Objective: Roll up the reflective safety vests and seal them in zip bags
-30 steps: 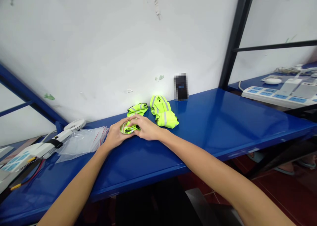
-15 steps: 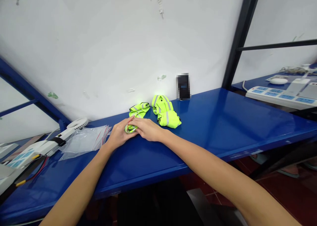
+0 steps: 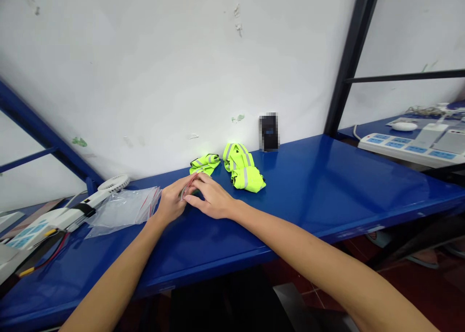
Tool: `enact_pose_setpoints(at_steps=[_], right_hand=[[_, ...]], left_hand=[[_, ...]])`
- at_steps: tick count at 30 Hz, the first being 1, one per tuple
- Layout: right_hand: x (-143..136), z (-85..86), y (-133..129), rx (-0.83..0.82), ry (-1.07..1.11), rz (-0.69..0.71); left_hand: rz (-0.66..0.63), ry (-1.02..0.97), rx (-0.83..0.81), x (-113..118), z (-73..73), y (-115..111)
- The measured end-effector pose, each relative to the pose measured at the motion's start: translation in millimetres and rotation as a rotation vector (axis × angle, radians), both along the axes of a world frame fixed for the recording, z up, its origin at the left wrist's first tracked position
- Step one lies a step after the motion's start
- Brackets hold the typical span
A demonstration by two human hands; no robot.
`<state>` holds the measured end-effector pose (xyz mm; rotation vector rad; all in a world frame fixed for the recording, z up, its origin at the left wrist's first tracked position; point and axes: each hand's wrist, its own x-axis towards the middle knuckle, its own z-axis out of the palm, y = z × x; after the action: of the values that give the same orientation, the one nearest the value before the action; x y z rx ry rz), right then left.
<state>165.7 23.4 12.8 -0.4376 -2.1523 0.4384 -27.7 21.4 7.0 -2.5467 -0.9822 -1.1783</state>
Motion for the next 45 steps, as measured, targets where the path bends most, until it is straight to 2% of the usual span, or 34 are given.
enact_pose_setpoints(at_steps=[5, 10, 13, 15, 18, 20, 22, 23, 26, 28, 30, 33, 36, 38, 41, 45], right_hand=[[4, -0.1, 4, -0.021, -0.135, -0.061], [4, 3.7, 5, -0.062, -0.212, -0.056], [-4, 2.9, 1, -0.117, -0.178, -0.061], [-9, 0.8, 0, -0.188, -0.131, -0.08], [-10, -2.2, 6, -0.36, -0.095, -0.045], [-6, -2.7, 12, -0.537, -0.054, 0.043], [-1, -2.2, 19, -0.702, -0.003, 0.17], [1, -2.0, 21, -0.767, 0.011, 0.237], [3, -2.9, 26, -0.872, 0.009, 0.357], [3, -5.2, 29, -0.867, 0.019, 0.329], [4, -7.5, 33, -0.817, 0.071, 0.227], [6, -8.5, 35, -0.651, 0.109, -0.03], [9, -7.1, 30, -0.416, -0.085, -0.252], [9, -6.9, 26, -0.341, -0.287, -0.342], [8, -9.1, 24, -0.304, -0.473, -0.388], [9, -10.9, 32, -0.334, -0.479, -0.26]], left_hand=[[-0.032, -0.006, -0.073, 4, -3.1, -1], [-0.086, -0.093, -0.16, 13, 5.3, -10], [-0.139, -0.187, -0.222, 16, 8.5, -13], [-0.147, -0.316, -0.196, 13, 9.1, -12], [-0.038, -0.47, -0.037, 0, 13.1, -9], [0.15, -0.449, 0.075, -14, 20.0, -8], [0.298, -0.443, 0.093, -29, 28.9, -7], [0.307, -0.468, 0.017, -35, 33.0, -5], [0.188, -0.538, -0.455, -42, 39.3, 0], [0.159, -0.48, -0.676, -38, 36.2, 3], [0.195, -0.341, -0.72, -30, 28.5, 4], [0.222, -0.106, -0.713, -19, 14.6, 3], [0.294, 0.068, -0.673, -14, 4.8, 1], [0.321, 0.131, -0.657, -13, 1.2, 0], [0.339, 0.188, -0.592, -13, -1.7, 1], [0.339, 0.241, -0.497, -14, -3.4, 3]])
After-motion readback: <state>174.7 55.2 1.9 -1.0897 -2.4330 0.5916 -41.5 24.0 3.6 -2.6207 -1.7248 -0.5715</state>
